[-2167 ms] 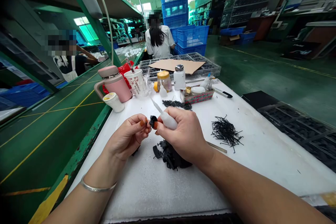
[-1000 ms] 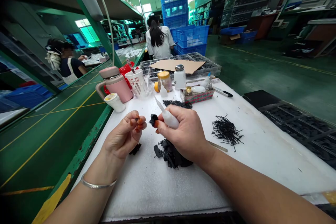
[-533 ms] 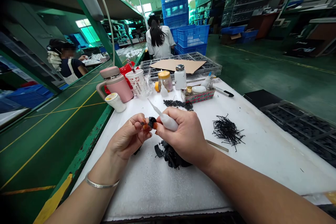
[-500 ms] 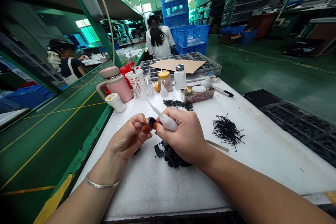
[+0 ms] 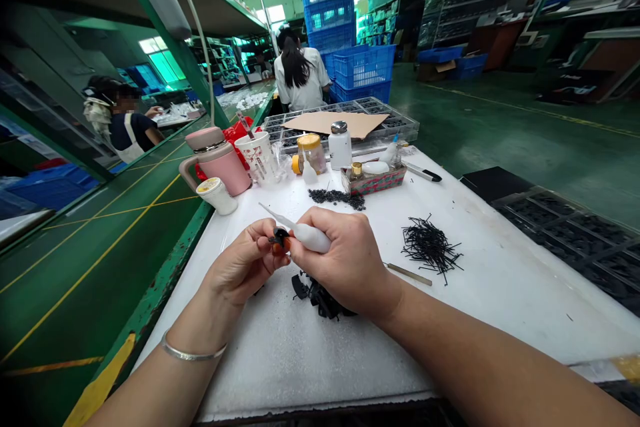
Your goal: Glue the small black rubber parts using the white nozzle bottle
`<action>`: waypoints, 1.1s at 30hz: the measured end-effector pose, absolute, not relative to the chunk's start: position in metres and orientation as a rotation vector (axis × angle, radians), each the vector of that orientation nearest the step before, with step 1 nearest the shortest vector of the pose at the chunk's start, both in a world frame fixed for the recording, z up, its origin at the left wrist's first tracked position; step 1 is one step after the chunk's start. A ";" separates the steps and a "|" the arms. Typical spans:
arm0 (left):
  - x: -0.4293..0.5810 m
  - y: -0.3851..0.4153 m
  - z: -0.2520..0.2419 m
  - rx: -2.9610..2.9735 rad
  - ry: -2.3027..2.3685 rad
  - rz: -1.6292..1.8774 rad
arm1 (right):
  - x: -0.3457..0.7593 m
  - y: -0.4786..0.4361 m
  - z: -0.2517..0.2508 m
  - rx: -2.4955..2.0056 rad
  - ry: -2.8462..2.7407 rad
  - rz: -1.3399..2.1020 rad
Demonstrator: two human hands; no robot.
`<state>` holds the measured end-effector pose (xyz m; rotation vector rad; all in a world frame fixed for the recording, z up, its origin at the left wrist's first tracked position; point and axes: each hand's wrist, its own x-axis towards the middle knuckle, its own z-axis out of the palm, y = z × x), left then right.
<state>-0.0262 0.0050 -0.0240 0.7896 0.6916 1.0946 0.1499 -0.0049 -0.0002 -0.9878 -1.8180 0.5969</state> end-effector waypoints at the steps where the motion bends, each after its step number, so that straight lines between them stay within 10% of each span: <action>1: -0.026 0.005 -0.024 0.793 0.692 1.094 | 0.150 -0.005 0.000 -0.991 -1.818 0.595; 33: -0.035 0.004 -0.014 0.698 0.651 1.181 | 0.150 0.001 -0.001 -1.014 -1.721 0.772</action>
